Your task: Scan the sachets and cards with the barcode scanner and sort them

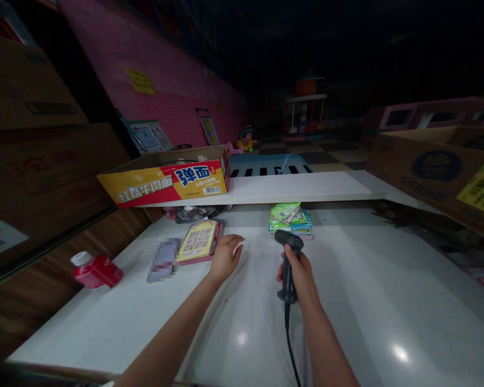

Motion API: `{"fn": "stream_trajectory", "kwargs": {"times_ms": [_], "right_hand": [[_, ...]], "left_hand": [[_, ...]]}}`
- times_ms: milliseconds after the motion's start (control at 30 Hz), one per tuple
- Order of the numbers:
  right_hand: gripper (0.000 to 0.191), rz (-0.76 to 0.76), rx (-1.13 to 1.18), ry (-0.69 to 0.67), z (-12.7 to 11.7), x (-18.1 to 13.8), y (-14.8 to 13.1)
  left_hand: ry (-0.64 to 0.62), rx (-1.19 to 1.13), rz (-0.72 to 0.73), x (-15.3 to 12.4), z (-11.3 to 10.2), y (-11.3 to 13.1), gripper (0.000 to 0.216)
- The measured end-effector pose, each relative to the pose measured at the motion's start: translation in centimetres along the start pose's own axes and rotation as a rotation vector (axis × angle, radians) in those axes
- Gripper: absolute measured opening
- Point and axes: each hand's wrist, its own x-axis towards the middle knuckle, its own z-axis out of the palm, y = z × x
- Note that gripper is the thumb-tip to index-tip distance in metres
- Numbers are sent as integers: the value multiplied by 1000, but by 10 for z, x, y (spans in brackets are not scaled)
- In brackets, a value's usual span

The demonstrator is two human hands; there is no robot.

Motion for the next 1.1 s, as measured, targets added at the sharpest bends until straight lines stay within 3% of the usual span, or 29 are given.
{"fn": "stream_trajectory", "kwargs": {"times_ms": [267, 467, 567, 700, 900, 1000, 1100], "right_hand": [[49, -8, 112, 143, -11, 11, -8], [49, 2, 161, 139, -4, 8, -7], [49, 2, 167, 127, -3, 8, -7], [50, -11, 183, 108, -5, 8, -7], [53, 5, 192, 68, -6, 9, -5], [52, 28, 174, 16, -5, 8, -5], [48, 29, 139, -44, -2, 3, -6]], "left_hand": [[3, -183, -255, 100, 68, 35, 25], [-60, -75, -396, 143, 86, 52, 47], [-92, -50, -400, 146, 83, 57, 44], [-32, -126, -447, 148, 77, 60, 42], [-59, -849, -888, 151, 76, 60, 24], [-71, -960, -923, 131, 68, 54, 27], [-9, -1073, -909, 88, 53, 38, 29]]}}
